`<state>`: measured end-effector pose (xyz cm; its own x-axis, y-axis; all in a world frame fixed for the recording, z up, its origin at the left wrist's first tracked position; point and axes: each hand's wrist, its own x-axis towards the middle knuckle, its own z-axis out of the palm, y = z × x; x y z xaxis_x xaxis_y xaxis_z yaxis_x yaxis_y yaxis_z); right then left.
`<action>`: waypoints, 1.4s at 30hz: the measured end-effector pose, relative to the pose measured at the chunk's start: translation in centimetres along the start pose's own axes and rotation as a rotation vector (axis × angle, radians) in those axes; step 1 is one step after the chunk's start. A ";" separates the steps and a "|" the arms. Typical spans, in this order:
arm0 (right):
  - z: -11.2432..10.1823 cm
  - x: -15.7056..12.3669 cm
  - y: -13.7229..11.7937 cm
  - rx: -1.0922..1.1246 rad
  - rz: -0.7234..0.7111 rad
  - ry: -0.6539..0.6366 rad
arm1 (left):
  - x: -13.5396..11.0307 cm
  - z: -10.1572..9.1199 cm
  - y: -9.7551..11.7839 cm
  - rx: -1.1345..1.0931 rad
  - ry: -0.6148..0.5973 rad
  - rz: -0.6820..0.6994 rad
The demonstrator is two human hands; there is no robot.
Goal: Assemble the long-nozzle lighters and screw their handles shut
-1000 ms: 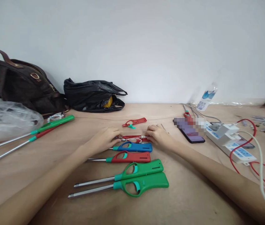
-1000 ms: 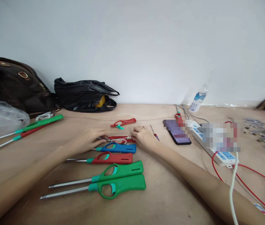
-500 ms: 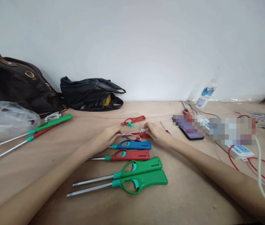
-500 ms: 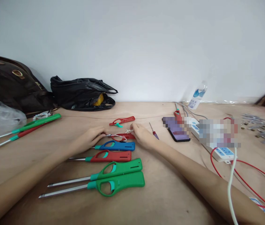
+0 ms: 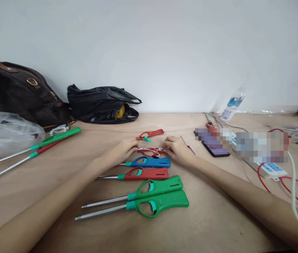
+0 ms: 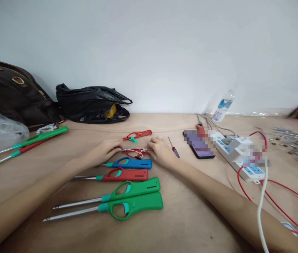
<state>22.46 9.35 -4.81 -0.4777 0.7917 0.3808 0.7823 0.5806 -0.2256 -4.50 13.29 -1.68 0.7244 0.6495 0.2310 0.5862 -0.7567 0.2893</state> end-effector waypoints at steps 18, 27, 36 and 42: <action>-0.2 -0.1 0.1 -0.108 -0.008 -0.031 | -0.4 0.3 -0.2 0.217 -0.042 -0.008; -0.3 0.0 -0.4 -0.220 -0.052 -0.026 | -0.2 0.6 0.6 0.408 -0.084 0.003; -0.3 0.0 -0.8 -0.312 -0.061 -0.039 | -0.2 1.2 1.3 0.529 -0.118 0.004; -0.5 0.2 -1.0 -0.301 -0.044 -0.054 | 0.4 0.8 1.9 0.522 -0.181 0.014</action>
<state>21.77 8.79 -4.08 -0.5282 0.7804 0.3347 0.8396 0.5389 0.0687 -2.79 12.10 -1.76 0.7571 0.6509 0.0550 0.6448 -0.7312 -0.2225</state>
